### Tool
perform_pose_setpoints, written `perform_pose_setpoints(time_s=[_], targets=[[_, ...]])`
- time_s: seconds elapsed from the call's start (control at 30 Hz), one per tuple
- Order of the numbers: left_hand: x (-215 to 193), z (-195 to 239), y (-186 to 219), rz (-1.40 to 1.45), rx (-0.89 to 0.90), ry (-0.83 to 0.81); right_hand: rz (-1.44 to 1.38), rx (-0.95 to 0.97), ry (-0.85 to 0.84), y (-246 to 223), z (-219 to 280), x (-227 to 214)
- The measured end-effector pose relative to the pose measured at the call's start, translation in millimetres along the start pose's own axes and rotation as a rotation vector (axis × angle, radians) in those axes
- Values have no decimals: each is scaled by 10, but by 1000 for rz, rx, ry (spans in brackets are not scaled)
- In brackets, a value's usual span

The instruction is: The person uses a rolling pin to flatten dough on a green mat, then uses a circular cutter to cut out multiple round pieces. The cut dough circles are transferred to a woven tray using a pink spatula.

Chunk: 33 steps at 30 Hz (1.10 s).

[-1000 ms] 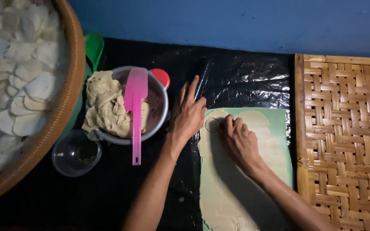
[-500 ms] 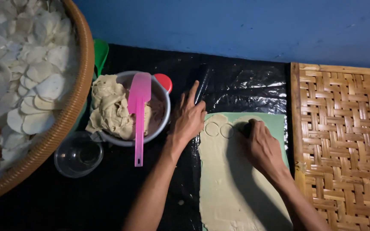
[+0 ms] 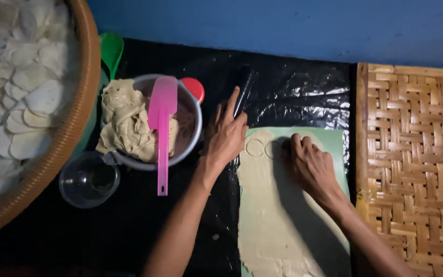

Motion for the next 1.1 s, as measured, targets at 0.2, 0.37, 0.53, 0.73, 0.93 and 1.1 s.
perform_pose_setpoints(time_s=[0.2, 0.37, 0.53, 0.73, 0.93, 1.1], targets=[[-20, -9, 54, -17, -70, -60, 10, 148, -58, 168, -50, 321], [10, -33, 26, -33, -49, -35, -320, 301, 142, 378, 317, -222], [-14, -33, 53, -5, -28, -31, -324, 247, 175, 447, 402, -361], [13, 1, -15, 9, -53, 3, -203, 66, 143, 340, 213, -219], [117, 29, -52, 59, 22, 23, -14, 325, 23, 438, 100, 37], [35, -23, -5, 32, -121, -96, 30, 141, -10, 430, 64, -45]])
Point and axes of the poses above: each hand's wrist, its own z-axis away from the middle knuckle, its own x-axis out of the palm, y = z × x, the point moved 7 cm from there along -z, towards the middle knuckle, and after that the axes turned 6 degrees about -y, right-handed, at the moved point
